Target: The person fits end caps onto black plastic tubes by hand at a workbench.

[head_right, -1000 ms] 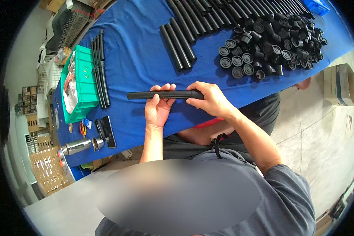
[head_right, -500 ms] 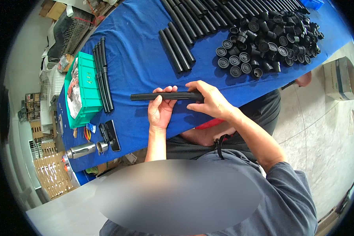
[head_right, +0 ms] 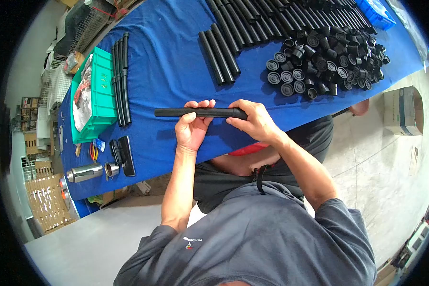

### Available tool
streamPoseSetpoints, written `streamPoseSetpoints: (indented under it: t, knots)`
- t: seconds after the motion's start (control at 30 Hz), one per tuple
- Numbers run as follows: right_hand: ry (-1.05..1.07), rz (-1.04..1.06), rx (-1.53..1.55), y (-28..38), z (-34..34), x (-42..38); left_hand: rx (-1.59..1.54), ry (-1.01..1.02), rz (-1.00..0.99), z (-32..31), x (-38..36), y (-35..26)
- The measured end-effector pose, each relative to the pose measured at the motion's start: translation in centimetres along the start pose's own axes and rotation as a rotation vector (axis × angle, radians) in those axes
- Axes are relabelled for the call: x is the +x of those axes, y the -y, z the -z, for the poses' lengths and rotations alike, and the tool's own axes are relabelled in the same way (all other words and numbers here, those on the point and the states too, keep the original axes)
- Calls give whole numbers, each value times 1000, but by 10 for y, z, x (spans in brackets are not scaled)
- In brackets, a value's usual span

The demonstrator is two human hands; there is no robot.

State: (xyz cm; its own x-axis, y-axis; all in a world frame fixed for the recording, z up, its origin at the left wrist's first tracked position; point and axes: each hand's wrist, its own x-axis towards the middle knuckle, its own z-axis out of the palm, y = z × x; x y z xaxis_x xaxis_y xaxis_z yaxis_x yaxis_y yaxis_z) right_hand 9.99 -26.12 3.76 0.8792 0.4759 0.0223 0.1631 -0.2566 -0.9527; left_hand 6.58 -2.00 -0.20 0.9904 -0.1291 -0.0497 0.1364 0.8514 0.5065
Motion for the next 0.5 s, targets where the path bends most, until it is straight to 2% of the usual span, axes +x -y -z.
streamPoseSetpoints:
  t: [0.1, 0.2, 0.33, 0.5]
  knots:
    - [7, -32, -12, 4, 1, 0, 33, -20, 13, -4, 0, 0]
    - [-83, 163, -181, -7, -7, -1, 72, -61, 25, -13, 2, 3]
    - [34, 19, 236, -3, -5, -15, 14, 3, -12, -5, 1, 4]
    - [136, -97, 273, -4, 10, -29, -22, 38, 19, -5, 1, 2]
